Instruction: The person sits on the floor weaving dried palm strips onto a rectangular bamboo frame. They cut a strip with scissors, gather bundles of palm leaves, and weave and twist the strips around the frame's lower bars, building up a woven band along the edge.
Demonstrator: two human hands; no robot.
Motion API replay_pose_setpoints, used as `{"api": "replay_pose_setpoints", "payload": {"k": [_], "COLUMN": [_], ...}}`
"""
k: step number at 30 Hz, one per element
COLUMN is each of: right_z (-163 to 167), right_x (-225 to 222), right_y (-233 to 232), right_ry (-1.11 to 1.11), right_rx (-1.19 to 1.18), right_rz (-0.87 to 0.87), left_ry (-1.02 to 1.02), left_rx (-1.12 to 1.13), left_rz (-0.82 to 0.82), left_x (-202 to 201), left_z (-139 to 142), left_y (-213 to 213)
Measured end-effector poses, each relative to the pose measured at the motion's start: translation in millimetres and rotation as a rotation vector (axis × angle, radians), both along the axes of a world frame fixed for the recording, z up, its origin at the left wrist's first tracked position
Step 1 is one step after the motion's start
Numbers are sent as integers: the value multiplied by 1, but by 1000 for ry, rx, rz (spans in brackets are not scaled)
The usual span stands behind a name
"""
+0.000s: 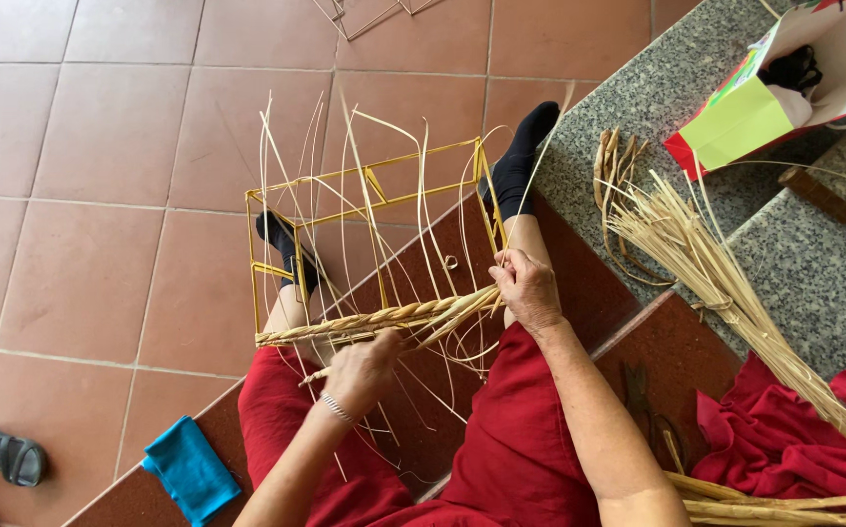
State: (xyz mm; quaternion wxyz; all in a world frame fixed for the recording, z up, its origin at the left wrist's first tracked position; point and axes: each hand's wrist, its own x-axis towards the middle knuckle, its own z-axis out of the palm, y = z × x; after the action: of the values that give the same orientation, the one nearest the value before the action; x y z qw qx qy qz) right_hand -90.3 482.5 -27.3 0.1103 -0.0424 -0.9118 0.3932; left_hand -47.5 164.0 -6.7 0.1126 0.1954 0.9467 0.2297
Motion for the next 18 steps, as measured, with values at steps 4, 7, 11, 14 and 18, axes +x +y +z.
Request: {"api": "replay_pose_setpoints", "payload": {"k": [4,7,11,14,18], "right_z": [1,5,9,11,24], "right_x": [0,1,2,2,3], "right_y": [-1,-4,-11,-13,-1], "right_ry": [-59,-41,239,269,106], "right_rx": [3,-40,237,338,73], "right_rz": [-4,-42,15,132,264], "left_ry": [-35,315,509,428,462], "left_rx": [-221,-228,-245,-46,-155], "left_rz": [142,226,32,-138,-141], "left_x": [-6,-20,-16,-5,-14], "left_z": [17,26,19,8,-7], "left_y": [-54,-66,-21,18,29]}}
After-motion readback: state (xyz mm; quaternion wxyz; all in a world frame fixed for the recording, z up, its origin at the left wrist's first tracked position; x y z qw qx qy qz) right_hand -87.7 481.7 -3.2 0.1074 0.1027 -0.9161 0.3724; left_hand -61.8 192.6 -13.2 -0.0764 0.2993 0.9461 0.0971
